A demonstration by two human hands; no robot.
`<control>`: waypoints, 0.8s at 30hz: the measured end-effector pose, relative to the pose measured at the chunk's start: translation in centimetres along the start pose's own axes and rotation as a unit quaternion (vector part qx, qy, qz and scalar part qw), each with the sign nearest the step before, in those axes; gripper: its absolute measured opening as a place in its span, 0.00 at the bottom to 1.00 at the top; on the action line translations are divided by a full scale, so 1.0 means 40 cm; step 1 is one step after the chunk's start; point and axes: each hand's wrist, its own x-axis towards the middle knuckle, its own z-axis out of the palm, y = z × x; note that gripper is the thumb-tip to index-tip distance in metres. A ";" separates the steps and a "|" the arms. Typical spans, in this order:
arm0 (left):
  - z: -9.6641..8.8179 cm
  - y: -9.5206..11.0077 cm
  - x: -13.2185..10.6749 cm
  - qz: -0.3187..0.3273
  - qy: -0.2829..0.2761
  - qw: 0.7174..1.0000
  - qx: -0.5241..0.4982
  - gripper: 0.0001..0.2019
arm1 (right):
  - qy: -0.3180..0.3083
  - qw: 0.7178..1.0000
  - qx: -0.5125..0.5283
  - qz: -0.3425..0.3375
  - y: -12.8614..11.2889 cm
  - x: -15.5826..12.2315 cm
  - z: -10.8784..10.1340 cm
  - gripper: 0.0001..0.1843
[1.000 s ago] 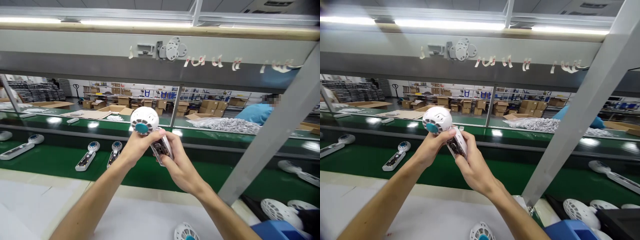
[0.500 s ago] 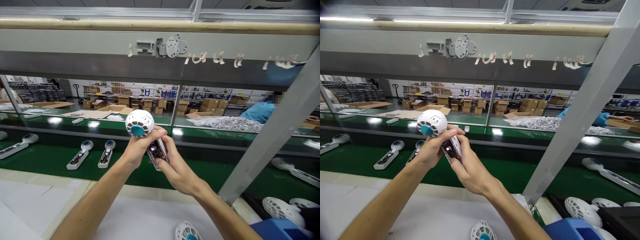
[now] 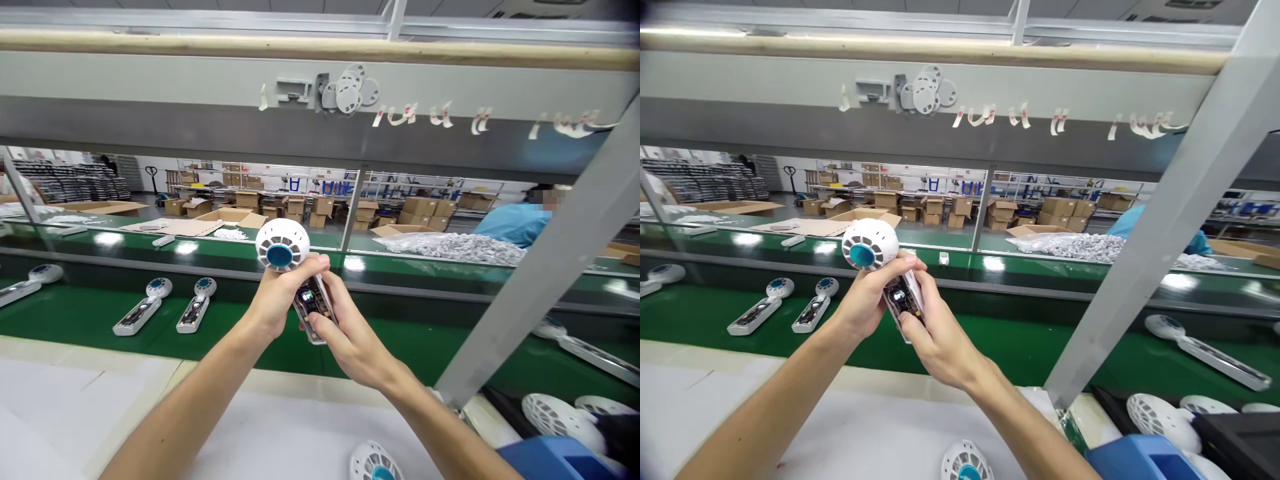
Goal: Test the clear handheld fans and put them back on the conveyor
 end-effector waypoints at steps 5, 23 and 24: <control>-0.002 0.004 -0.002 -0.007 -0.010 1.000 0.001 0.12 | -0.004 1.000 -0.023 -0.017 -0.004 0.002 0.000 0.33; 0.006 0.001 -0.003 -0.004 0.016 1.000 -0.019 0.14 | -0.016 0.998 -0.055 -0.030 -0.006 0.002 -0.009 0.35; 0.005 0.000 -0.003 -0.002 0.012 1.000 -0.013 0.13 | -0.021 0.998 -0.056 -0.033 -0.007 0.002 -0.010 0.34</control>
